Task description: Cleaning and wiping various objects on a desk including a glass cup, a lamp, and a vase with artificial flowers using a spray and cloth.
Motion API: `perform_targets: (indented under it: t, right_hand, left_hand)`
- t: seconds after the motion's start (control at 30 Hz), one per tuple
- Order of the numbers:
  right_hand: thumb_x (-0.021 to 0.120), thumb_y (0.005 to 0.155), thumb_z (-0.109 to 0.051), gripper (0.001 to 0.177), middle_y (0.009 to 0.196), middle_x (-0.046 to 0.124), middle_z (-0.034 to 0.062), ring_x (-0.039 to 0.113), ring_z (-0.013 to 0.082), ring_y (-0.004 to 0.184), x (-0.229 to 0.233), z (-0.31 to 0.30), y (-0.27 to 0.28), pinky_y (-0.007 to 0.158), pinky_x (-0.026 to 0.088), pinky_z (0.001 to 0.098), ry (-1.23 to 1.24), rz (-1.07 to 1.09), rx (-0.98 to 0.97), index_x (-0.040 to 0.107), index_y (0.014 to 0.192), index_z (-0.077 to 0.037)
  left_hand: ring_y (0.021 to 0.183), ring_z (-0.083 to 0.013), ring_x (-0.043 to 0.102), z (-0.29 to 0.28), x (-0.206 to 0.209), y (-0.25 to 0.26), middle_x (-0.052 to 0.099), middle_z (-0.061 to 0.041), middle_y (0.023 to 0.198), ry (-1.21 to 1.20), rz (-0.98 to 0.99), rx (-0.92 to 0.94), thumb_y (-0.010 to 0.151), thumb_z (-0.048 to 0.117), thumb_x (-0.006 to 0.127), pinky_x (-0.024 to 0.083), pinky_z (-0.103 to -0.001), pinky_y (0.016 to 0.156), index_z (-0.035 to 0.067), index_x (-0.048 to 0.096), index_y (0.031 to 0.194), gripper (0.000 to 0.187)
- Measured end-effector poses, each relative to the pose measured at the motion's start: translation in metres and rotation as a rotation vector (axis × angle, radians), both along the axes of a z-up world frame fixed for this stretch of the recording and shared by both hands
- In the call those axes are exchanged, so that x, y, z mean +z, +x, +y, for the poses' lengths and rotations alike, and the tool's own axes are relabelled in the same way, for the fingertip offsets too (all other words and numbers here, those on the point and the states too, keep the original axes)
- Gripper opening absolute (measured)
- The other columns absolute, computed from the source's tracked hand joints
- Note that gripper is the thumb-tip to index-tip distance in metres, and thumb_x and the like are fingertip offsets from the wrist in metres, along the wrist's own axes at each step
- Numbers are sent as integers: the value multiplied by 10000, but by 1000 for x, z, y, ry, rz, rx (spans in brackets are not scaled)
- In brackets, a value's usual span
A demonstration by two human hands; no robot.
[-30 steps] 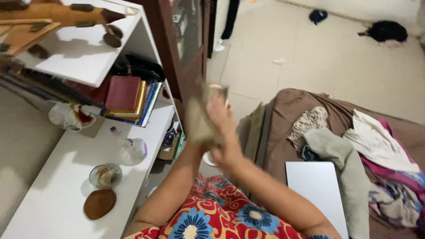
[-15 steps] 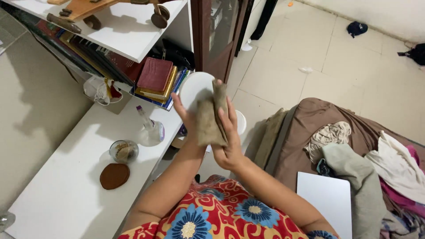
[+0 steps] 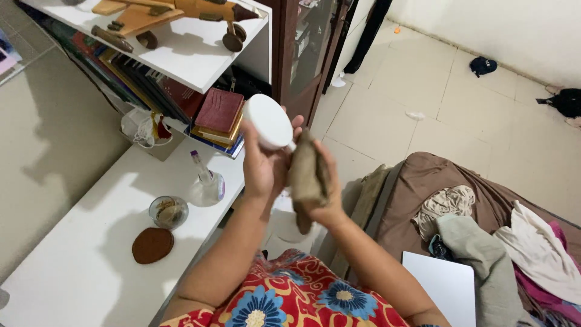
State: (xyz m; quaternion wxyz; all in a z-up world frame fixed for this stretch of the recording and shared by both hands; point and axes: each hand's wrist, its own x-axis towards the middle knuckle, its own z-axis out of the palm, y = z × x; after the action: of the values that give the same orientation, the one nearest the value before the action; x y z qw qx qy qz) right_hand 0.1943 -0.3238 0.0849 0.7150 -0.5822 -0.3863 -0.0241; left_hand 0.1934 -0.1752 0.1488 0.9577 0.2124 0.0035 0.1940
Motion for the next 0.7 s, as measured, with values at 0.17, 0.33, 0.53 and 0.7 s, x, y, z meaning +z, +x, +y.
perform_targets:
  t: [0.17,0.33,0.53,0.7]
  right_hand:
    - [739,812,57,883,1591,461,147,473,301,1501,25,-17,20,1259,435,404,-55,104,-134,395,1603,-129]
    - [751,735,54,943,1577,420,137,406,280,1503,34,-21,14,1247,338,389,-240,-83,-115,361,1574,-125]
    - [713,747,41,975,1574,425,116,407,264,1478,14,-38,8,1228,342,375,-176,157,-89,308,1619,-123]
    - [716,719,17,874,1160,572,112,592,201,817,1,-54,10,662,537,348,47,561,-54,360,1506,-120]
  left_hand:
    - [1178,-234,634,4,-29,30,556,-111,1394,429,-13,-83,976,528,601,558,-384,924,116,279,1571,792]
    - [975,-172,605,-16,-18,49,553,-100,1260,306,-45,82,1048,404,600,532,-371,870,169,270,1648,724]
    - [870,-153,641,-24,-29,59,630,-98,1217,554,-21,54,1065,540,458,504,-313,779,134,326,1622,702]
    - [1240,-261,609,-15,-39,48,488,-159,1504,786,-168,-152,930,675,604,518,-411,998,214,103,1628,974]
